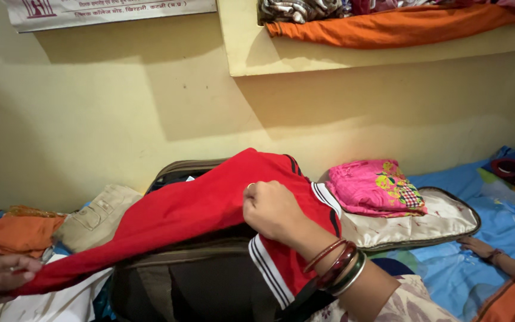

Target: The person packs a suitcase by folding various garments and placing them into the compartments of an open bag. They handle multiple shirts, a pair of trousers, and a red jacket, checking the items before tucking them into the suitcase.

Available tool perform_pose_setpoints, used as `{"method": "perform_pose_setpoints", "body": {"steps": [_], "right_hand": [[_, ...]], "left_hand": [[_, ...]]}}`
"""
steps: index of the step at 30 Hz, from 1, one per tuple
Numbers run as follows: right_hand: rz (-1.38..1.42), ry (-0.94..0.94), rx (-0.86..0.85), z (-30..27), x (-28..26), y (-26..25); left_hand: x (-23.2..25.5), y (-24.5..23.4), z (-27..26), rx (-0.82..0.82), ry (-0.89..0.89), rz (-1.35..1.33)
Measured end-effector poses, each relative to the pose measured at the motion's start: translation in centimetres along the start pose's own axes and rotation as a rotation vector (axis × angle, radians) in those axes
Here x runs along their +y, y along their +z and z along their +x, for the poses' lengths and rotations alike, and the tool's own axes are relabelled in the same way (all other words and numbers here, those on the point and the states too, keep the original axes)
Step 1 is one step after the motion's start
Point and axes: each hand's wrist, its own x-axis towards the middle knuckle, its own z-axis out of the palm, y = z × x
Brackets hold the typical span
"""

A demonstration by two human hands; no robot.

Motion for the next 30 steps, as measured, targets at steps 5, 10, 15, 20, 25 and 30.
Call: {"method": "perform_pose_setpoints", "body": {"steps": [5,10,15,20,25,30], "right_hand": [[-0.003,-0.204,-0.116,1.1,0.3,-2.9],[-0.001,-0.412,-0.057,6.2,3.0,-6.0],[-0.078,-0.285,-0.100,11.9,5.6,-10.8],[-0.250,-0.337,0.160,16.7,7.6,-14.3],[-0.559,-0.225,0.361,20.0,7.7,-14.7],[-0.405,-0.137,0.686,23.5,6.0,-15.5]], "left_hand": [[2.0,-0.9,0.9,0.055,0.181,-0.492],[8.3,-3.2,2.7,0.069,0.477,-0.505],[16.1,-4.6,5.1,0.094,0.506,-0.022],[22.3,-4.6,7.5,0.063,0.587,0.384],[27.9,-5.9,9.0,0.150,0.772,0.556],[35.2,-9.0,9.8,0.516,1.138,0.167]]}}
